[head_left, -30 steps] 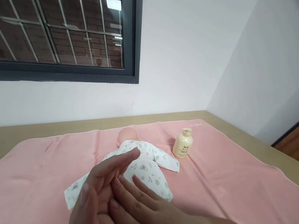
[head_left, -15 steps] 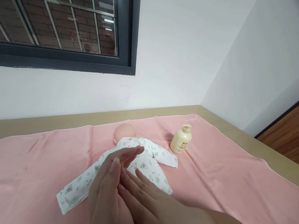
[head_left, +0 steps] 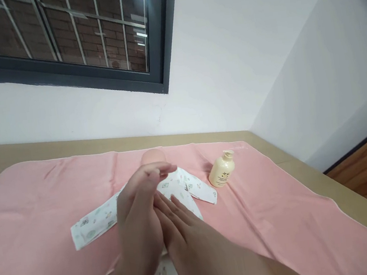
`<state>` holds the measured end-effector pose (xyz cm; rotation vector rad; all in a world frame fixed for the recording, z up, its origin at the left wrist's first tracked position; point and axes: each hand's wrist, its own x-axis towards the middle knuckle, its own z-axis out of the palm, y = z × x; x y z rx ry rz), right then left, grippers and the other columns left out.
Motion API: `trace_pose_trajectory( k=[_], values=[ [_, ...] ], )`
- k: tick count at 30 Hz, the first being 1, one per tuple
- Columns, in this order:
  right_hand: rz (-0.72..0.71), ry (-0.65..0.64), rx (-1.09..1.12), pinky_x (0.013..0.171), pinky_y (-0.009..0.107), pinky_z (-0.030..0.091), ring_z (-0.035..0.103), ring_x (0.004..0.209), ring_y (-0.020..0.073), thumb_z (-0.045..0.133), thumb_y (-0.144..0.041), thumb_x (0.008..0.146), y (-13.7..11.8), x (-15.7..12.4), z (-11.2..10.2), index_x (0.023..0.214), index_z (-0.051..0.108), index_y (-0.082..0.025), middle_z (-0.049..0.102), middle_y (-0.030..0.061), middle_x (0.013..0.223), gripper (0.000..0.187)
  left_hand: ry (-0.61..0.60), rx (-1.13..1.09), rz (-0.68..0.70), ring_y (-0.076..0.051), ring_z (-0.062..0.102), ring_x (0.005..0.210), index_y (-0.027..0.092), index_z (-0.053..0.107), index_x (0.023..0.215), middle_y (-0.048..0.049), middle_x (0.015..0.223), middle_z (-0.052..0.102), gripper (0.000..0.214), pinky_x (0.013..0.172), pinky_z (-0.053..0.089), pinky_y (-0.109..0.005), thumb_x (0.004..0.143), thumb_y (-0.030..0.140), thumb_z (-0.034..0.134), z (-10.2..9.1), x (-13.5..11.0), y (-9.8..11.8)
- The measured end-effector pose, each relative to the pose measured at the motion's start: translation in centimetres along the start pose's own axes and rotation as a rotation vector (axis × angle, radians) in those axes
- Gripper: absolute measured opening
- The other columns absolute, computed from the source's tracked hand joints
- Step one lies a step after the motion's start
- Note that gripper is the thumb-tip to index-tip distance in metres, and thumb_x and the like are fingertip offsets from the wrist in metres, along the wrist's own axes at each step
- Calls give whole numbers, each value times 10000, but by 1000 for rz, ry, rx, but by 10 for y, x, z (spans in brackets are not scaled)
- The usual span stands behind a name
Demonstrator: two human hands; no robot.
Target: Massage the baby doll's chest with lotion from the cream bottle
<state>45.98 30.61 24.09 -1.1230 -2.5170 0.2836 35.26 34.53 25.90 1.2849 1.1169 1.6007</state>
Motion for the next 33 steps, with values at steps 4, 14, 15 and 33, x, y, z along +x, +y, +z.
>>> trace_pose_trajectory(
  k=[4,14,15,33],
  values=[
    [-64,-49,67,1179,463,169,75,1429,253,560,-468,959,10,-6,-16,1530,13,-197,112,65,1563,835,27,7,50,-217,641,975,196,680,836,-30,943,706,269,870,509,-344,861,355,465,5,8,-9],
    [111,-16,-41,1142,512,172,69,1425,296,380,-360,1030,114,53,50,1475,267,-90,151,160,1543,533,49,63,46,-229,611,1028,178,670,832,-43,969,697,205,940,466,-361,737,307,544,17,43,-57],
    [113,4,-36,1137,516,184,93,1423,293,375,-373,1028,122,59,59,1480,267,-117,160,143,1545,530,36,78,16,-236,611,1029,178,668,844,-46,979,697,214,935,469,-368,721,309,552,18,46,-64],
    [188,267,-99,1127,444,227,287,1367,238,342,-360,1038,143,75,92,1409,428,-174,376,85,1467,423,51,750,74,-274,610,1093,184,624,1088,-110,1163,670,351,968,454,-418,816,246,410,-12,87,-162]
  ],
)
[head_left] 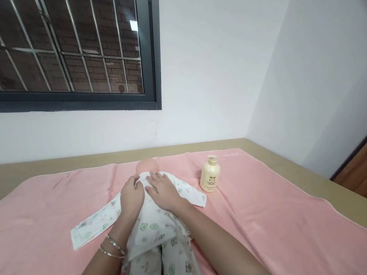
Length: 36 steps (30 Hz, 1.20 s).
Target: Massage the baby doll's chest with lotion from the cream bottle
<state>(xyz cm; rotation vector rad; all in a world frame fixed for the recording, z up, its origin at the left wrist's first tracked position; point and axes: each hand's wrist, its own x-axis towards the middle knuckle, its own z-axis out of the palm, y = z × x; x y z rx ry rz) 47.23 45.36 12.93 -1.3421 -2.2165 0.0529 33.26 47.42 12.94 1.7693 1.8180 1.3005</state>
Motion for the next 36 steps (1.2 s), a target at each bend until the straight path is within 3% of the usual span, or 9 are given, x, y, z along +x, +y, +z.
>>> trace_pose_trajectory(
  k=[4,8,11,14,18,21,26,33,36],
  values=[
    [198,39,-111,1106,477,243,316,1340,316,382,-334,1007,-13,-5,5,1391,405,7,411,245,1397,514,26,8,35,-271,612,1078,191,636,1055,-101,1142,679,342,956,456,-409,828,259,389,2,-3,-3],
    [-111,-21,-68,1148,470,138,184,1404,240,403,-237,979,-23,-7,1,1432,388,-159,355,87,1479,461,21,-48,80,-249,632,999,195,645,993,-90,1061,696,327,918,473,-377,849,308,374,2,-4,-8],
    [-67,-53,3,1146,463,149,187,1405,215,370,-299,1017,-9,-2,-1,1414,415,-250,333,11,1496,403,26,-33,131,-251,613,1030,175,639,1015,-106,1077,685,352,949,456,-385,857,311,355,2,-5,-11],
    [144,-1,-8,1125,443,212,299,1360,244,370,-356,1021,1,2,2,1397,439,-144,398,112,1450,437,52,19,214,-259,571,1102,151,638,1007,-128,1117,664,358,1020,408,-408,849,273,341,4,-8,-15],
    [314,73,-170,1108,496,215,333,1333,339,380,-350,997,-19,-3,13,1382,426,18,411,267,1390,534,122,12,240,-267,564,1101,160,626,1012,-128,1102,659,358,1025,406,-427,880,295,322,4,-11,-21],
    [204,26,-199,1104,541,198,284,1356,368,443,-335,964,-35,-6,16,1422,393,-20,344,263,1436,558,163,-51,192,-263,589,1067,167,613,1021,-125,1086,663,396,986,439,-416,923,352,277,3,-12,-25],
    [-111,-5,-17,1117,437,235,294,1368,236,430,-313,989,-16,6,6,1382,476,-263,375,35,1473,399,149,-61,165,-263,587,1066,158,591,1073,-126,1102,653,400,955,458,-409,934,361,275,1,-13,-28],
    [266,146,-182,1062,464,293,462,1230,330,430,-365,981,-13,2,15,1267,558,-10,552,247,1249,474,139,231,214,-300,552,1093,94,589,1111,-169,1123,635,389,974,422,-430,901,281,320,1,-13,-25],
    [204,162,-154,1039,404,340,500,1200,289,392,-283,985,-21,-3,18,1196,622,-88,589,179,1229,367,64,364,201,-327,586,1005,73,608,1068,-186,1004,662,409,914,437,-454,905,326,331,2,-11,-24]
  ],
)
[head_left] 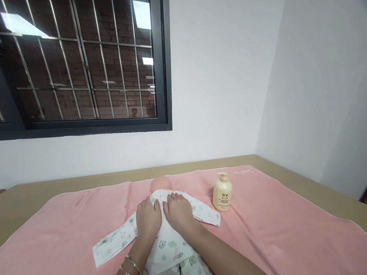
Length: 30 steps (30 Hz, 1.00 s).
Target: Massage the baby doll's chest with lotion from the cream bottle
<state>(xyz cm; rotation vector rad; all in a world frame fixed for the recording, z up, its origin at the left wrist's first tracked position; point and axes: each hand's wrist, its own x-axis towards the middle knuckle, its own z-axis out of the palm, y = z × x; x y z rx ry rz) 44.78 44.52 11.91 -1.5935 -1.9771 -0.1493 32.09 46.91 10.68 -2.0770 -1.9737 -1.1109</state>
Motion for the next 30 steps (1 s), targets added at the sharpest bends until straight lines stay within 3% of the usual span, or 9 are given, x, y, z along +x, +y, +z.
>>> trace_pose_trajectory(
  k=[4,6,9,13,16,19,22,27,30],
  values=[
    [-43,24,174,1049,311,345,465,1247,206,438,-241,959,7,4,2,1215,620,-220,560,38,1309,315,-6,-19,105,-304,588,993,104,639,993,-170,1009,670,391,928,426,-431,908,286,303,2,0,2],
    [-17,7,176,1089,354,295,430,1277,231,485,-279,943,13,9,3,1286,573,-188,528,65,1345,366,5,-48,155,-289,576,1030,106,635,1026,-162,1055,666,394,952,415,-409,908,272,298,3,0,3],
    [-13,-55,132,1114,446,219,368,1320,283,506,-313,931,19,14,4,1349,512,-134,461,129,1399,454,-23,-19,109,-297,564,1075,96,606,1117,-165,1103,651,420,966,406,-414,905,340,337,5,2,1],
    [-79,-54,129,1118,419,204,397,1299,248,475,-254,932,18,14,3,1340,519,-152,496,109,1370,423,-91,-20,81,-301,564,1100,131,601,1141,-144,1134,649,436,973,397,-422,890,408,376,6,6,-4],
    [-77,13,116,1074,359,285,499,1196,226,458,-230,930,13,8,-1,1248,595,-182,589,77,1258,350,-85,-116,120,-275,562,1115,154,620,1107,-119,1175,651,394,998,386,-404,895,370,369,5,5,-5],
    [11,33,67,919,326,417,591,1026,234,444,-275,939,6,1,-5,1107,659,-218,651,62,1116,279,-21,-171,99,-266,578,1075,170,640,1057,-106,1116,677,359,982,402,-387,889,353,382,3,-1,-3],
    [61,21,51,867,329,439,602,983,246,455,-335,940,5,-1,-5,1058,669,-227,662,62,1069,267,34,-138,72,-276,589,1042,184,660,995,-108,1060,692,332,958,416,-394,882,351,397,1,-5,0],
    [26,-15,65,1093,422,253,408,1277,286,478,-378,946,14,7,3,1313,539,-121,507,141,1349,451,-28,-46,67,-302,589,1064,134,643,1071,-145,1091,677,383,956,422,-426,876,348,393,-1,-1,3],
    [-41,-63,79,1120,450,196,326,1338,288,451,-361,968,18,9,5,1396,447,-94,433,154,1415,504,-97,-23,95,-304,592,1079,129,630,1111,-152,1111,671,398,959,422,-429,873,345,396,-3,4,2]
  ],
)
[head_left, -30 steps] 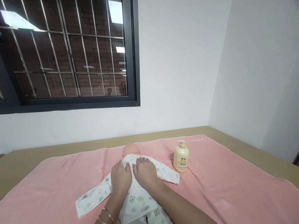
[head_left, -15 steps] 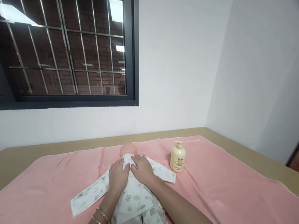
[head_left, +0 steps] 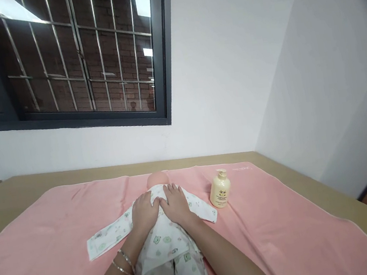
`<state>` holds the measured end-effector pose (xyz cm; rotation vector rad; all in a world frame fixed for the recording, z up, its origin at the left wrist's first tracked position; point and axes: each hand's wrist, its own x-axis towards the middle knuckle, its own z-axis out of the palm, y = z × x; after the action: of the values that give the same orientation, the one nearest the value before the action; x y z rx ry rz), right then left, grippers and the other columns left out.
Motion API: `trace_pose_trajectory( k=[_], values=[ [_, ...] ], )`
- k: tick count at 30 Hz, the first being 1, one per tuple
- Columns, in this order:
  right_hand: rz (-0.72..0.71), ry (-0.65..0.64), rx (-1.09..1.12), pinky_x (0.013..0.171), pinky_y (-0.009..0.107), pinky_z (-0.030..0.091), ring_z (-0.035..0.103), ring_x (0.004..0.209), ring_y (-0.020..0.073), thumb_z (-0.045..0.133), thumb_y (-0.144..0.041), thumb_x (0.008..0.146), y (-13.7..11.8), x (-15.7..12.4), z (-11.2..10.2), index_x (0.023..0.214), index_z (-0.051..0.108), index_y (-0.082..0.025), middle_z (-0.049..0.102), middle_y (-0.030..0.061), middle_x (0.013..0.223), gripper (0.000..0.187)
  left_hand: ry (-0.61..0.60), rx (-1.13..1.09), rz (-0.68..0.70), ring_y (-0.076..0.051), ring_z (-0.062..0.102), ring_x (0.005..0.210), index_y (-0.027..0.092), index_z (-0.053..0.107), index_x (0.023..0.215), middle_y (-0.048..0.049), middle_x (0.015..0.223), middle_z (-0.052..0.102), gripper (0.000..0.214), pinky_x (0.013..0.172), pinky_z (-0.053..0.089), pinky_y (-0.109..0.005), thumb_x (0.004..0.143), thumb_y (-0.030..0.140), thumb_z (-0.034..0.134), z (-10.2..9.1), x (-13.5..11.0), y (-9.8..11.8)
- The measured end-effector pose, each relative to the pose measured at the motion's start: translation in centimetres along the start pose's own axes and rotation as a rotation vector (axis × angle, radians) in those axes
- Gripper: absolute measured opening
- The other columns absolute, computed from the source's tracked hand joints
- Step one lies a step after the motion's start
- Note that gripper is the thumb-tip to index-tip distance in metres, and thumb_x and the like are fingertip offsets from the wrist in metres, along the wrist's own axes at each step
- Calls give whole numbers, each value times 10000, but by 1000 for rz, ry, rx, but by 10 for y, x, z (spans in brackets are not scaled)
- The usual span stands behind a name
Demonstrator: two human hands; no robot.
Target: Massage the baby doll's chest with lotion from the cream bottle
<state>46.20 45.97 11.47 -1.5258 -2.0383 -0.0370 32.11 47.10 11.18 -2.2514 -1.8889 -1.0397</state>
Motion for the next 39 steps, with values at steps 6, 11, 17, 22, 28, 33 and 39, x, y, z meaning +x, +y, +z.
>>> trace_pose_trajectory(
  k=[6,11,17,22,28,33,39],
  values=[
    [-28,84,-14,1057,351,314,483,1209,253,423,-318,971,-4,-9,-3,1277,574,-136,566,125,1278,387,70,-116,-21,-262,572,1150,146,643,1117,-120,1202,653,406,1025,405,-391,883,345,377,0,-9,2],
    [-6,99,15,1075,374,292,471,1224,259,472,-307,936,-1,-7,3,1276,575,-126,555,133,1293,399,103,-101,-61,-257,564,1167,152,642,1122,-112,1210,651,388,1038,402,-390,886,323,387,6,-14,2],
    [-58,105,63,1120,415,227,423,1272,255,497,-261,923,5,-2,9,1322,540,-111,515,137,1342,428,112,-102,23,-280,576,1117,113,627,1139,-136,1175,656,404,1016,417,-449,883,327,399,13,-7,-7],
    [-83,145,54,1085,339,302,497,1208,220,481,-242,936,4,-9,4,1256,606,-159,582,97,1271,353,173,-196,44,-260,599,1073,140,665,1043,-112,1095,685,357,997,442,-417,879,333,414,12,-12,-3],
    [-15,170,52,1032,315,372,532,1173,214,513,-296,932,4,-14,2,1219,638,-205,599,63,1255,326,188,-209,0,-263,593,1086,164,668,1031,-99,1098,686,328,999,438,-413,868,339,443,8,-14,3],
    [-43,63,120,1122,395,259,368,1329,238,510,-285,951,11,-9,3,1341,535,-163,470,86,1399,409,157,-212,-32,-273,587,1110,139,652,1089,-117,1145,673,366,1015,431,-426,858,318,432,8,-11,3],
    [-67,36,148,1136,423,226,330,1353,234,474,-277,977,15,-8,3,1364,503,-162,442,98,1420,405,145,-250,-59,-274,577,1133,134,652,1112,-116,1174,663,387,1030,423,-430,860,332,435,10,-11,2]
  ],
)
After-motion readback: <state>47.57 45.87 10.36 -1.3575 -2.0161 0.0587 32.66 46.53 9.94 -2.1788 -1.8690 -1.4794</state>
